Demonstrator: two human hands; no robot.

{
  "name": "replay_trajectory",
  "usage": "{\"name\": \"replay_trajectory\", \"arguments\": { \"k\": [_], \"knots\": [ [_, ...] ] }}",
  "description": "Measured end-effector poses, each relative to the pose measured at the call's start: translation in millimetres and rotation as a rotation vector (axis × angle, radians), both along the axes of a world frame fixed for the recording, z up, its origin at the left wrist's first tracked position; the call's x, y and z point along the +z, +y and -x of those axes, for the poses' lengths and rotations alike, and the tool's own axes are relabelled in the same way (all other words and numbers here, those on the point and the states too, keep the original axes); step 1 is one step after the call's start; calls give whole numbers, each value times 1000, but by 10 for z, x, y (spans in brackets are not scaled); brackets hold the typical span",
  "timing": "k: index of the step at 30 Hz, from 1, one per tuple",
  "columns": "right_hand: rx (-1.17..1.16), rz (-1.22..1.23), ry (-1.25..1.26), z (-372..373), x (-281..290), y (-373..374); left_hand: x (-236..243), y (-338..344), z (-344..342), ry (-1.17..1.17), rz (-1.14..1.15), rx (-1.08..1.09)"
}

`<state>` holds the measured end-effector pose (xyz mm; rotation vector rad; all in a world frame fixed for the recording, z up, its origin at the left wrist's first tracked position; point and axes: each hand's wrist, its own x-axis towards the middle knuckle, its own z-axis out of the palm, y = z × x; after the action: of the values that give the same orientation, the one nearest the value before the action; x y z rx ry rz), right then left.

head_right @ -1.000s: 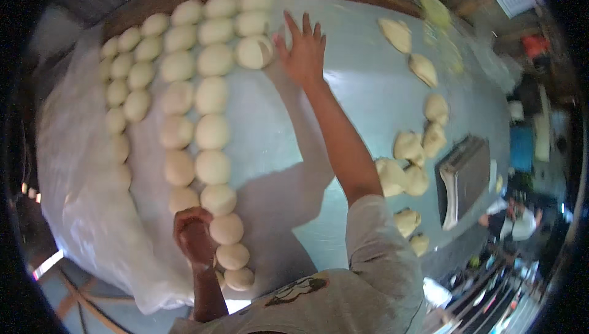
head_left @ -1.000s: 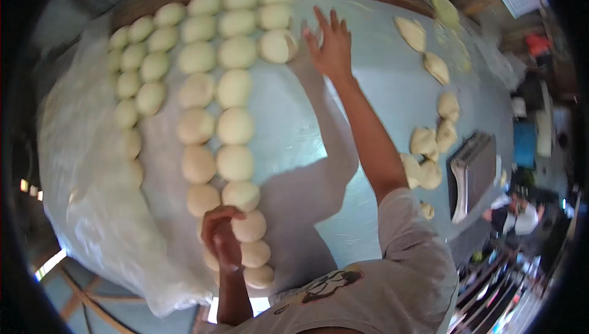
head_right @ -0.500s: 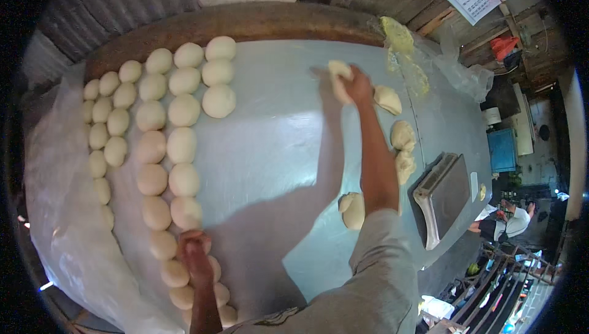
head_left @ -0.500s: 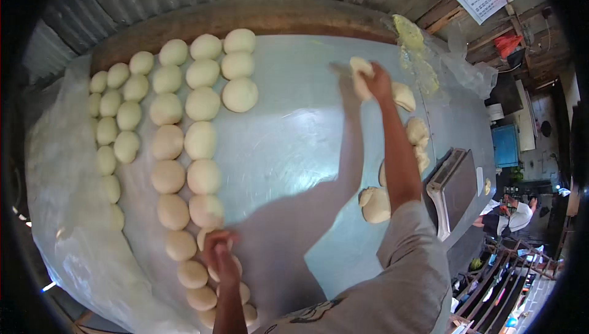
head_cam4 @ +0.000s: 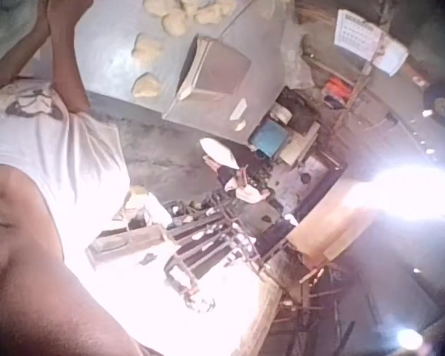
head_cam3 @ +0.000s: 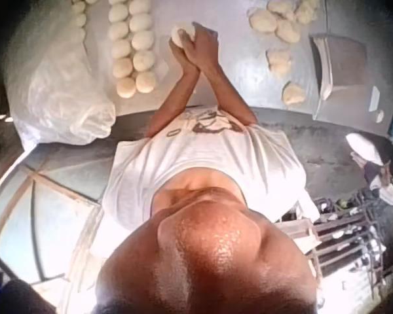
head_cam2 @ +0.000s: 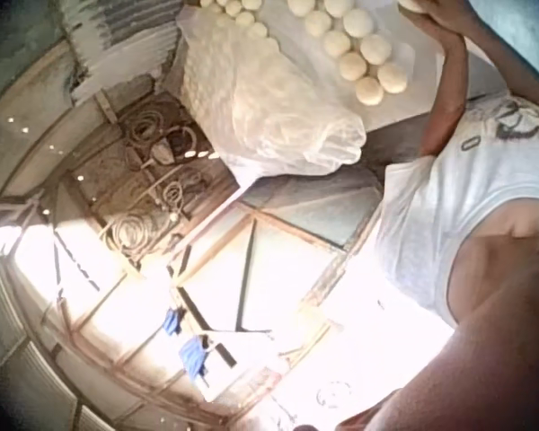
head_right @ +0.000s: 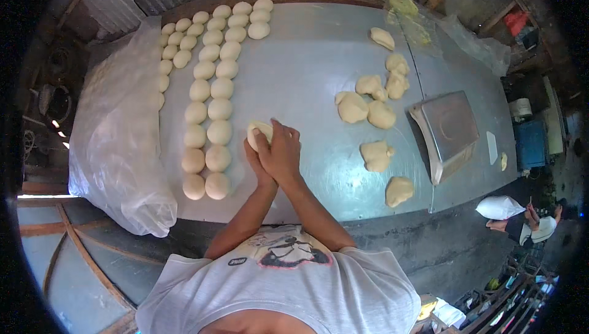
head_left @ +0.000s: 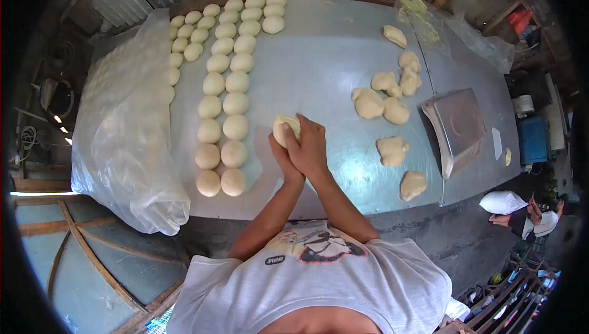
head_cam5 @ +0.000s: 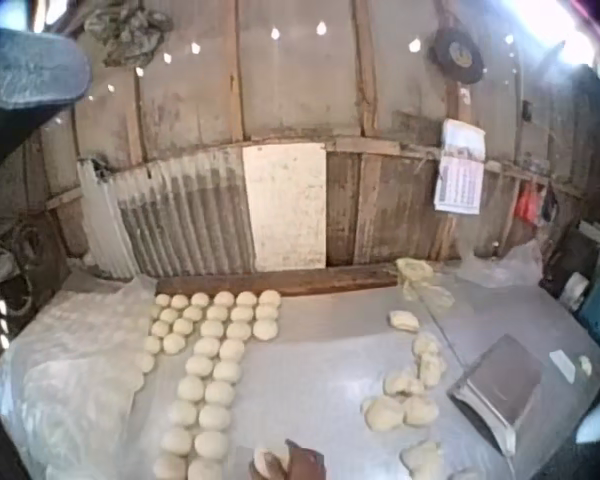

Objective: The person shapes portions of dough by hand on a metal table, rolling them into round balls and arranging them in a row next to a plastic sheet.

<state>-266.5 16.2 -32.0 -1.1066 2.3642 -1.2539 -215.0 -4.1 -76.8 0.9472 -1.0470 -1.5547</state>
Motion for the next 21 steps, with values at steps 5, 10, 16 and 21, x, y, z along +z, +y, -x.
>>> {"name": "replay_trajectory", "arguments": {
  "k": [5, 10, 16, 21],
  "knots": [
    [178, 84, -322, 371, 406, 658, 184, 445, -329, -14, -137, -328],
    [-101, 1, 562, 571, -190, 1230, -281, 713, -988, -152, -505, -253],
    [330, -112, -638, -443, -1150, 1586, -642, 1306, -1040, -56, -911, -106],
    [-71, 484, -452, -231, 27, 1084, 181, 970, -522, -135, 279, 284]
  ]
}}
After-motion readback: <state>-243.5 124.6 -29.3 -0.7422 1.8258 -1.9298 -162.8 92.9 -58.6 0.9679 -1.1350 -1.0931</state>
